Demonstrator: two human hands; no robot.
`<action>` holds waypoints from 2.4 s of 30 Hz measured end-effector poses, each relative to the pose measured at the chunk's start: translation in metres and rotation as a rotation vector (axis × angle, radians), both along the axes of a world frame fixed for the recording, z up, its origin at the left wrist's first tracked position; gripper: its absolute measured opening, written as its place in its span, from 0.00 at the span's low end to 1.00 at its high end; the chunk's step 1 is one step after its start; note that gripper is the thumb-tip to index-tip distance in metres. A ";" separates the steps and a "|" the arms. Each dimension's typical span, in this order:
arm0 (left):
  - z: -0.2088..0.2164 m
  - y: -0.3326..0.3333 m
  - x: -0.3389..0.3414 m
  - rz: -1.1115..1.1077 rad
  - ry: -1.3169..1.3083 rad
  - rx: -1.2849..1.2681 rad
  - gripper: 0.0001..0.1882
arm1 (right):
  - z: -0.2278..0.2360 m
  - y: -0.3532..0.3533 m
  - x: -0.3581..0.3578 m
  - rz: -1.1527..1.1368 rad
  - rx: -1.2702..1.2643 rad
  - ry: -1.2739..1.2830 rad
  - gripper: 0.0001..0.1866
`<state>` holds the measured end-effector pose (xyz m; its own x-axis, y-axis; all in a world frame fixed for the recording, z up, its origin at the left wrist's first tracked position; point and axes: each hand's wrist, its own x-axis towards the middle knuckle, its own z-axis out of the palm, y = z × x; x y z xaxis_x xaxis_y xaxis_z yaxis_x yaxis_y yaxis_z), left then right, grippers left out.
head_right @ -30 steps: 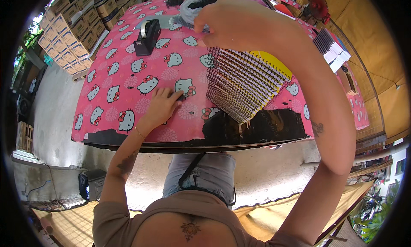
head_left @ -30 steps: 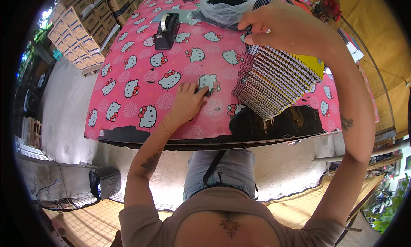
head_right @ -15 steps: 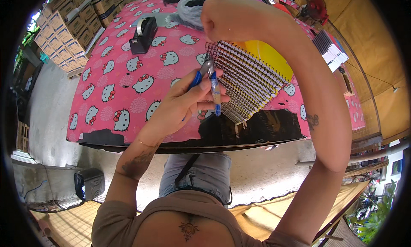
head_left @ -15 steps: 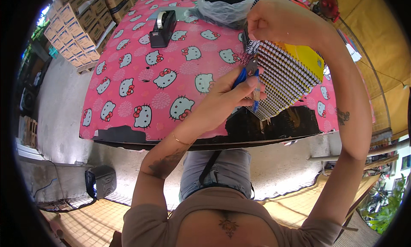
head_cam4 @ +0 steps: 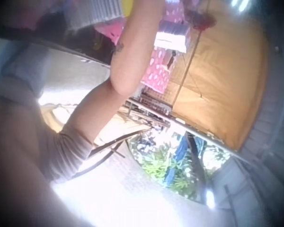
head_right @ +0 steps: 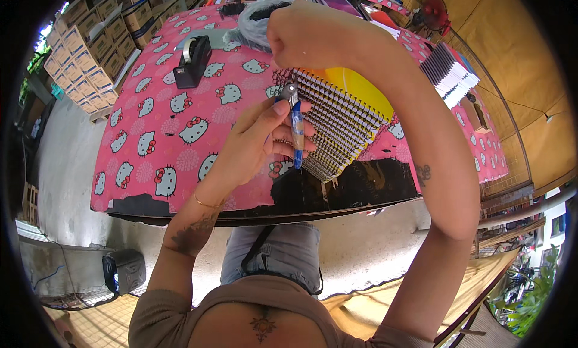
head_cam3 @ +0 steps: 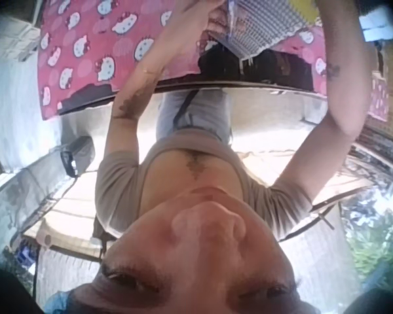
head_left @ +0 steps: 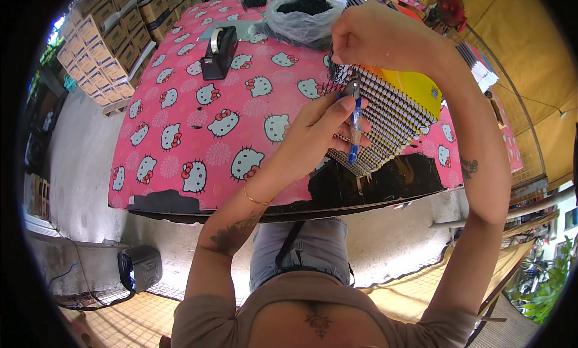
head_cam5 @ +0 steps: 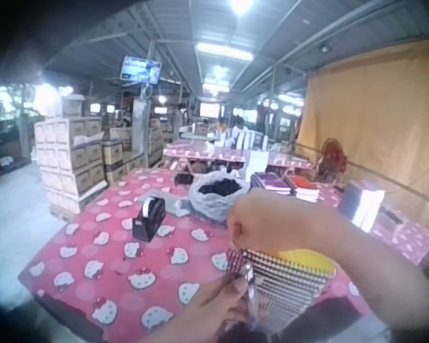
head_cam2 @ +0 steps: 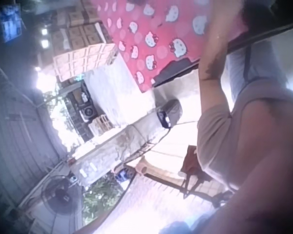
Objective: The person uses pliers to cut and bend the spiral binding on a stack of yellow notebooks, then places the finished stack onto a pile on the table.
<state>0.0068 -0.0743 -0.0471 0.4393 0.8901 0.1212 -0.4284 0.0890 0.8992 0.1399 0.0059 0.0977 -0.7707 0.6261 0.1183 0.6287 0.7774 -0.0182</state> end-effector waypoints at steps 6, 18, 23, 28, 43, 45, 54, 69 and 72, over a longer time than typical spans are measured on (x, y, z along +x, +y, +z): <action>-0.001 0.004 -0.001 0.015 -0.010 -0.030 0.28 | 0.001 -0.002 -0.002 0.019 0.046 -0.024 0.11; 0.001 0.005 0.006 0.068 0.035 0.021 0.24 | -0.001 -0.003 0.000 0.029 0.057 0.015 0.10; -0.004 -0.003 0.002 0.070 0.091 0.012 0.26 | -0.002 0.000 0.002 -0.010 0.025 0.044 0.10; -0.008 0.003 -0.004 0.039 0.044 -0.024 0.28 | 0.000 0.003 0.001 -0.045 0.018 -0.002 0.10; -0.001 0.002 0.002 0.050 -0.004 -0.041 0.27 | -0.007 -0.004 -0.007 -0.039 0.101 -0.127 0.10; -0.001 0.000 0.002 0.048 0.017 -0.062 0.26 | -0.007 -0.005 -0.006 -0.041 0.113 -0.114 0.10; -0.001 0.001 0.004 0.118 0.089 -0.032 0.24 | -0.008 -0.009 -0.008 -0.063 0.127 -0.134 0.09; -0.010 -0.002 0.003 0.088 0.073 -0.029 0.26 | -0.034 0.014 -0.003 0.231 0.139 0.119 0.07; -0.007 -0.002 0.005 0.094 0.061 -0.063 0.26 | -0.037 0.025 -0.003 0.288 0.128 -0.016 0.08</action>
<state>0.0115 -0.0759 -0.0538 0.3586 0.9327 0.0390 -0.3821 0.1085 0.9177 0.1369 0.0312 0.0612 -0.9166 0.3628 0.1680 0.3818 0.9189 0.0992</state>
